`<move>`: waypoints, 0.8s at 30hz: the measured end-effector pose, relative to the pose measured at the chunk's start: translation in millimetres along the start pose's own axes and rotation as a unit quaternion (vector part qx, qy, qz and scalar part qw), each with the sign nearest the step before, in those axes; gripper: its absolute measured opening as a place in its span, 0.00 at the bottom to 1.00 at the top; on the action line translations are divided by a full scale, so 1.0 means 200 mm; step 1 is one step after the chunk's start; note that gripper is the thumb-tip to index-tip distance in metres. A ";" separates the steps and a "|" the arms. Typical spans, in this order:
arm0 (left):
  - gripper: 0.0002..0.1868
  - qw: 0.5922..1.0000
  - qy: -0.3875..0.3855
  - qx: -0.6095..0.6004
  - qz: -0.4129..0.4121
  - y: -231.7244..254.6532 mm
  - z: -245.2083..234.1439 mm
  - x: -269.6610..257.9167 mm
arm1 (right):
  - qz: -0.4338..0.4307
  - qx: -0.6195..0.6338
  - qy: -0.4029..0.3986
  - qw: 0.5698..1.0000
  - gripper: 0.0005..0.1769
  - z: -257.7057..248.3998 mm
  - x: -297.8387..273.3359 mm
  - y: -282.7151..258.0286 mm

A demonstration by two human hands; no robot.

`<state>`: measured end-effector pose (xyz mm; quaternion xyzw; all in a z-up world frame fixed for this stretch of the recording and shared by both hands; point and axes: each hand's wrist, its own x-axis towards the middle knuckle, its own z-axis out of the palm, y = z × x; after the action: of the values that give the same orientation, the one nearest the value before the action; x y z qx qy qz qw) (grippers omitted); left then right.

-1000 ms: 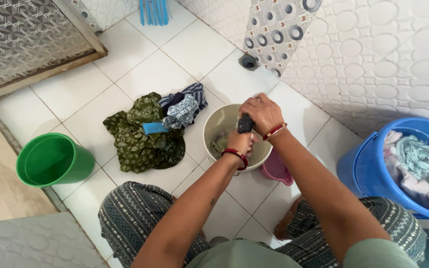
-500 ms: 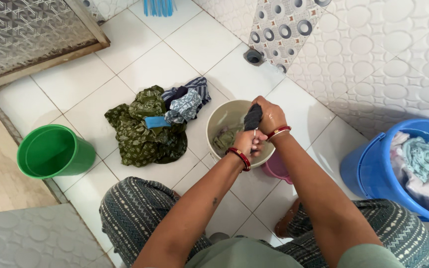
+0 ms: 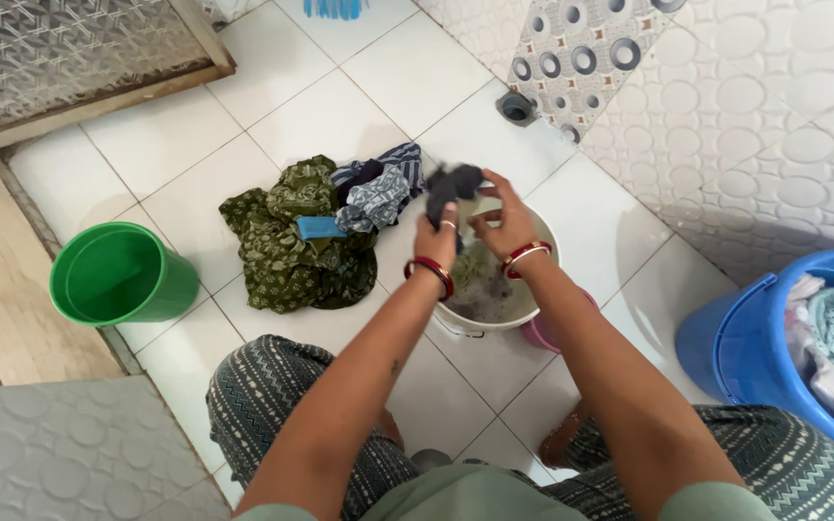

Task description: The person sits on a tiled floor and washes clothes by hand. They repeatedly submerge garments in a white bucket, wring them out, and place them on the floor. A blue scrubbing brush is used to scrub a light green top on the floor.

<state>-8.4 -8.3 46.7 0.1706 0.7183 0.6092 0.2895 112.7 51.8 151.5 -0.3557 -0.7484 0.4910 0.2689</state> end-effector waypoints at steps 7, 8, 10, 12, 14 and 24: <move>0.32 0.963 0.070 0.196 0.173 -0.11 -0.29 0.34 | -0.023 -0.054 -0.084 0.995 0.25 0.18 0.04 0.08; 0.28 0.951 0.065 0.211 0.215 -0.10 -0.30 0.32 | -0.047 -0.083 -0.077 0.992 0.22 0.17 0.04 0.15; 0.22 0.923 0.053 0.239 0.297 -0.06 -0.30 0.25 | -0.030 -0.124 -0.064 0.990 0.17 0.16 0.04 0.32; 0.21 0.922 -0.031 0.216 0.319 -0.02 -0.25 0.14 | 0.055 -0.147 -0.049 0.986 0.15 0.14 0.02 0.48; 0.22 0.918 -0.117 0.196 0.325 0.01 -0.18 0.02 | 0.063 -0.173 -0.066 0.981 0.16 0.11 0.01 0.64; 0.16 0.716 -0.339 0.600 0.107 -0.14 -0.02 -0.14 | 0.141 -0.334 -0.201 0.910 0.19 0.22 0.10 1.13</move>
<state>14.4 -32.9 25.9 0.5795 0.7639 -0.0218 0.2833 129.0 104.1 -73.6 -0.4207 -0.8487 0.3067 -0.0936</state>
